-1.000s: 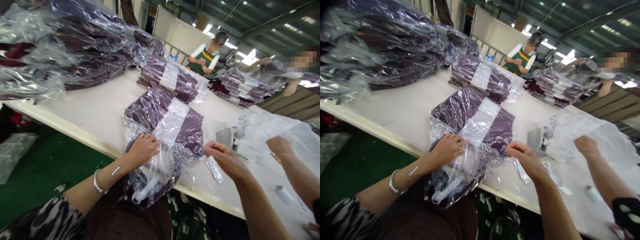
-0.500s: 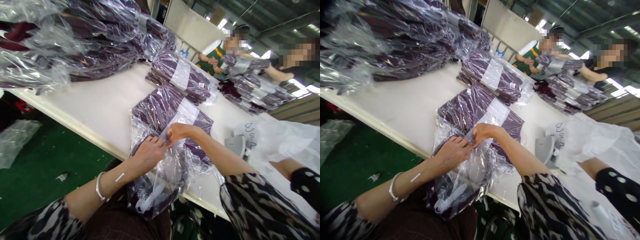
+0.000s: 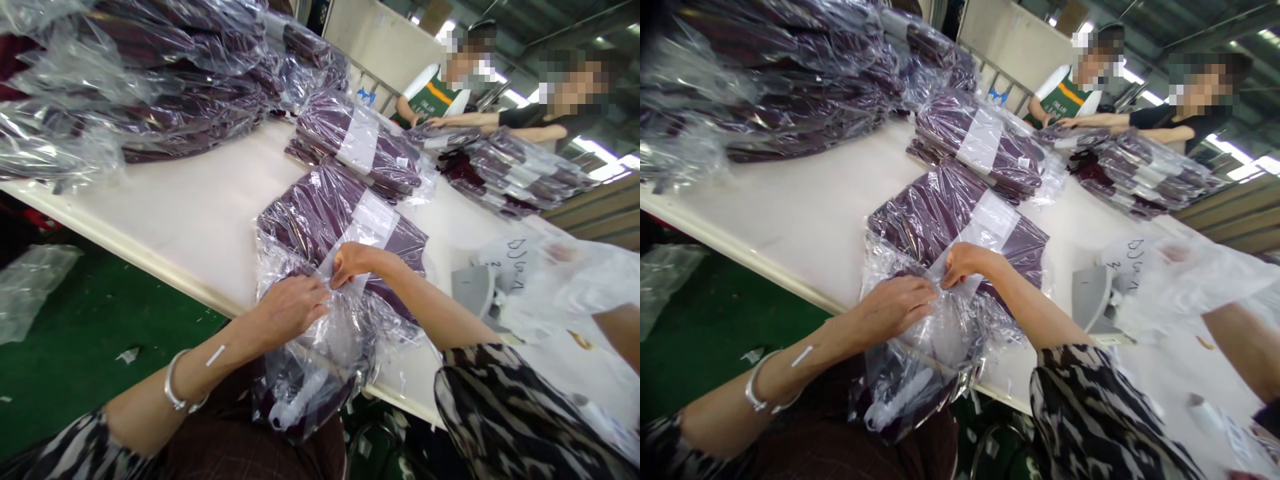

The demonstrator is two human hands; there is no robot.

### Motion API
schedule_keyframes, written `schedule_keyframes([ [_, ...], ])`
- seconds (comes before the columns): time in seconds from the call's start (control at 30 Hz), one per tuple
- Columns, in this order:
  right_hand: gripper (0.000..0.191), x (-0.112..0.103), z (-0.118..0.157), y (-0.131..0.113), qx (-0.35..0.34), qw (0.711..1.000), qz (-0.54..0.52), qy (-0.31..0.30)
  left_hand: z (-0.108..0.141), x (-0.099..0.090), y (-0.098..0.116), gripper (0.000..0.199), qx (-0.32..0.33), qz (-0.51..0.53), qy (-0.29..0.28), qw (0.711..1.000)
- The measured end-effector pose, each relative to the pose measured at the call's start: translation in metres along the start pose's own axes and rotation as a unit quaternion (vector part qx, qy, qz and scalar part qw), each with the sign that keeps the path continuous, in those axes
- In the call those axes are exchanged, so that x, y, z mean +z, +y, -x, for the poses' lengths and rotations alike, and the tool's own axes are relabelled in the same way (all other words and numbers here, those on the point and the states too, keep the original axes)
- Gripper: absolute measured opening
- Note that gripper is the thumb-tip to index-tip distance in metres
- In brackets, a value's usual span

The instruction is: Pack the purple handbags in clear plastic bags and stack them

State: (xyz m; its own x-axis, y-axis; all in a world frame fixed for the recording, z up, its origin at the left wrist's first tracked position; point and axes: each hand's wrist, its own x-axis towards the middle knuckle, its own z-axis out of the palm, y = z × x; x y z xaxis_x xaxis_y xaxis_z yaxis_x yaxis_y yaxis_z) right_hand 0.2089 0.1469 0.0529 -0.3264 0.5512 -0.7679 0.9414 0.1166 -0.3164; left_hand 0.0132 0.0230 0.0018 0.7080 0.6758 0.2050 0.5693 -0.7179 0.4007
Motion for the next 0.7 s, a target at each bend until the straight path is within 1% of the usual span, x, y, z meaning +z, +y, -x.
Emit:
schedule_keyframes([
  [0.1, 0.027, -0.001, 0.005, -0.014, 0.01, 0.998, 0.058, 0.01, 0.004, 0.001, 0.007, 0.031, 0.003, -0.035, -0.007, 0.999],
  [0.13, 0.03, -0.001, 0.007, -0.018, 0.018, 0.996, 0.088, 0.025, 0.004, 0.002, 0.009, 0.033, -0.003, -0.051, -0.012, 0.999],
  [0.23, 0.04, -0.001, 0.012, -0.021, 0.048, 0.976, 0.18, 0.113, 0.004, 0.007, 0.011, 0.032, -0.022, -0.074, -0.01, 0.997],
  [0.3, 0.046, 0.001, 0.015, -0.014, 0.059, 0.964, 0.195, 0.169, 0.004, 0.011, 0.01, 0.033, -0.019, -0.078, -0.002, 0.997],
  [0.37, 0.048, 0.006, 0.018, 0.0, 0.059, 0.964, 0.164, 0.202, 0.004, 0.013, 0.008, 0.035, -0.014, -0.083, 0.004, 0.996],
  [0.4, 0.046, 0.01, 0.021, 0.009, 0.061, 0.96, 0.146, 0.231, 0.005, 0.014, 0.008, 0.036, -0.012, -0.085, 0.007, 0.996],
  [0.43, 0.044, 0.015, 0.026, 0.02, 0.062, 0.95, 0.131, 0.276, 0.005, 0.014, 0.008, 0.037, -0.011, -0.087, 0.008, 0.996],
  [0.47, 0.04, 0.021, 0.034, 0.033, 0.062, 0.933, 0.118, 0.334, 0.005, 0.014, 0.008, 0.037, -0.01, -0.089, 0.009, 0.996],
  [0.5, 0.036, 0.028, 0.045, 0.047, 0.06, 0.909, 0.101, 0.401, 0.005, 0.014, 0.008, 0.036, -0.009, -0.091, 0.009, 0.996],
  [0.53, 0.033, 0.035, 0.059, 0.064, 0.057, 0.877, 0.077, 0.47, 0.006, 0.014, 0.009, 0.036, -0.007, -0.093, 0.008, 0.996],
  [0.57, 0.032, 0.043, 0.077, 0.083, 0.055, 0.84, 0.047, 0.538, 0.006, 0.014, 0.009, 0.035, -0.005, -0.095, 0.008, 0.995],
  [0.63, 0.031, 0.059, 0.121, 0.126, 0.075, 0.75, -0.027, 0.656, 0.006, 0.012, 0.01, 0.034, 0.0, -0.092, 0.008, 0.996],
  [0.67, 0.031, 0.068, 0.146, 0.148, 0.107, 0.697, -0.057, 0.707, 0.006, 0.011, 0.011, 0.033, 0.003, -0.089, 0.009, 0.996],
  [0.7, 0.03, 0.076, 0.17, 0.169, 0.147, 0.647, -0.076, 0.745, 0.006, 0.01, 0.011, 0.032, 0.005, -0.086, 0.011, 0.996],
])
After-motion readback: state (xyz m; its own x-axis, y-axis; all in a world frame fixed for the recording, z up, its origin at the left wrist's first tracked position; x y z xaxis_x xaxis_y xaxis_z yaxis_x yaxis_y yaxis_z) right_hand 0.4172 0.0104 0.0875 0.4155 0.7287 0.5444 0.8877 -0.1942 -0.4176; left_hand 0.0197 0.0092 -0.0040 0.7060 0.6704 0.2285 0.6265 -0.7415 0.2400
